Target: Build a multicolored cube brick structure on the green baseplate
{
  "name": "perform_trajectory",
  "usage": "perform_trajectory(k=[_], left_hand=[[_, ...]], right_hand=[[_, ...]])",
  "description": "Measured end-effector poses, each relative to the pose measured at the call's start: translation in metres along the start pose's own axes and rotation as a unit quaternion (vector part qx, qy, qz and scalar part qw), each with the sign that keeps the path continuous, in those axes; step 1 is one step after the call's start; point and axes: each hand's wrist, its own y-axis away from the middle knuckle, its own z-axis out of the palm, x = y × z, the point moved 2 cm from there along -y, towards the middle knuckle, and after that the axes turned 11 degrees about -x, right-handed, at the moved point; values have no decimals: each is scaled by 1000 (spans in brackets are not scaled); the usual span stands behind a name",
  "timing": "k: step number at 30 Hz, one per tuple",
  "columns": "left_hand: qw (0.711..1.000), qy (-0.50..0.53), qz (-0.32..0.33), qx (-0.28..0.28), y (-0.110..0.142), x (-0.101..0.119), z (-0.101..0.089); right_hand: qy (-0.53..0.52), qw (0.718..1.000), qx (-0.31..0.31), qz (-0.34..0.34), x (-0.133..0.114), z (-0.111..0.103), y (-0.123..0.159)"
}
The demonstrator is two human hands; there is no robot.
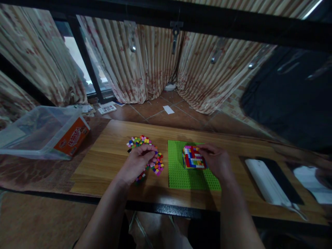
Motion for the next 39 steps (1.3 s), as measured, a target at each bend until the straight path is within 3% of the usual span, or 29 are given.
perform_trajectory(k=[9, 21, 32, 39], left_hand=[[1000, -20, 1, -2, -2, 0, 0], [1000, -26, 5, 7, -2, 0, -1], [999, -25, 11, 20, -3, -1, -4], [999, -22, 21, 24, -4, -2, -6]], right_hand=[[-22, 998, -12, 59, 6, 0, -1], [-32, 999, 9, 38, 12, 1, -1], [-1, 999, -37, -37, -4, -4, -1], [-39, 998, -52, -25, 8, -2, -4]])
